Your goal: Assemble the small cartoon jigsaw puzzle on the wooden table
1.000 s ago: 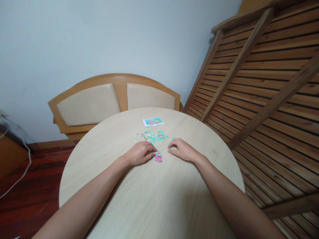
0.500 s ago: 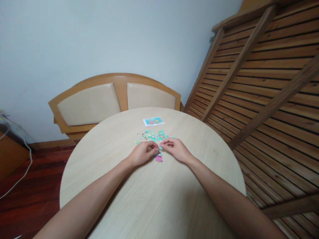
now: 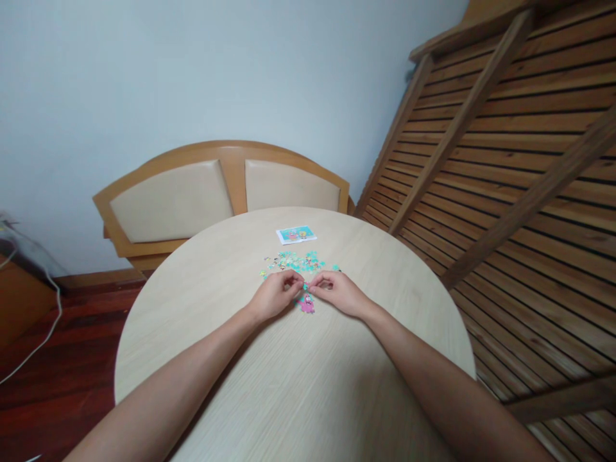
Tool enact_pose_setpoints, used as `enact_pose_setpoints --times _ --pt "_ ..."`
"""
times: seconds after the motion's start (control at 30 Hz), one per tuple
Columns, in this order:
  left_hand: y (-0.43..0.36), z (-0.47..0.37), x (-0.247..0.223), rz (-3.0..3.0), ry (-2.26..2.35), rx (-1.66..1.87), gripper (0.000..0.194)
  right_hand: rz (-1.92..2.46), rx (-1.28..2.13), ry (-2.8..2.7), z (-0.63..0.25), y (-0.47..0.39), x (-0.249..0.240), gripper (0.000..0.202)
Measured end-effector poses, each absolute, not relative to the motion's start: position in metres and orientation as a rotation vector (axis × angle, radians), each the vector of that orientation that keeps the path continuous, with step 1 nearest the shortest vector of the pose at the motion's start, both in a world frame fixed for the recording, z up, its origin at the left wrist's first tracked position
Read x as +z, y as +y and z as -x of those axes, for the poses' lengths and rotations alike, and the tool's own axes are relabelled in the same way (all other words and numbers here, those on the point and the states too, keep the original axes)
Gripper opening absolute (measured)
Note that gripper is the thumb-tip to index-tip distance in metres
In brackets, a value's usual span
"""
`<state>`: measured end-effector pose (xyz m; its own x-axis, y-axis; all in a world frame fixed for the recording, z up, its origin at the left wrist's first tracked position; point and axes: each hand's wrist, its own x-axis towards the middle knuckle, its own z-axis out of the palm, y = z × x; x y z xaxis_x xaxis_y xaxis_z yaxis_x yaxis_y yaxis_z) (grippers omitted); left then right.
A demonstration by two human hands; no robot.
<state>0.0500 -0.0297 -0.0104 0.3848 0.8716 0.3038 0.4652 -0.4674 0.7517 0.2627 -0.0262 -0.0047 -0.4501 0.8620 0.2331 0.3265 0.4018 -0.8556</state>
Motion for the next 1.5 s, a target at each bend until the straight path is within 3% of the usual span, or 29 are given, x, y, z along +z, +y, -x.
enact_pose_setpoints --times 0.13,0.33,0.93,1.17,1.5 --pt "-0.029 -0.047 -0.009 -2.173 1.208 0.883 0.02 0.968 0.731 -2.163 -0.27 -0.025 -0.005 0.014" --pt "-0.03 -0.044 -0.005 -2.278 1.221 0.759 0.022 0.908 0.555 -2.348 -0.274 -0.026 -0.003 0.026" --pt "-0.031 -0.047 -0.006 -2.476 1.293 0.677 0.023 0.89 0.55 -2.381 -0.274 -0.028 -0.003 0.037" --pt "-0.031 -0.045 -0.005 -2.499 1.271 0.667 0.02 0.845 0.545 -2.416 -0.273 -0.028 -0.001 0.023" --pt "-0.025 -0.036 0.0 -2.601 1.285 0.67 0.023 0.796 0.524 -2.444 -0.274 -0.028 -0.001 0.022"
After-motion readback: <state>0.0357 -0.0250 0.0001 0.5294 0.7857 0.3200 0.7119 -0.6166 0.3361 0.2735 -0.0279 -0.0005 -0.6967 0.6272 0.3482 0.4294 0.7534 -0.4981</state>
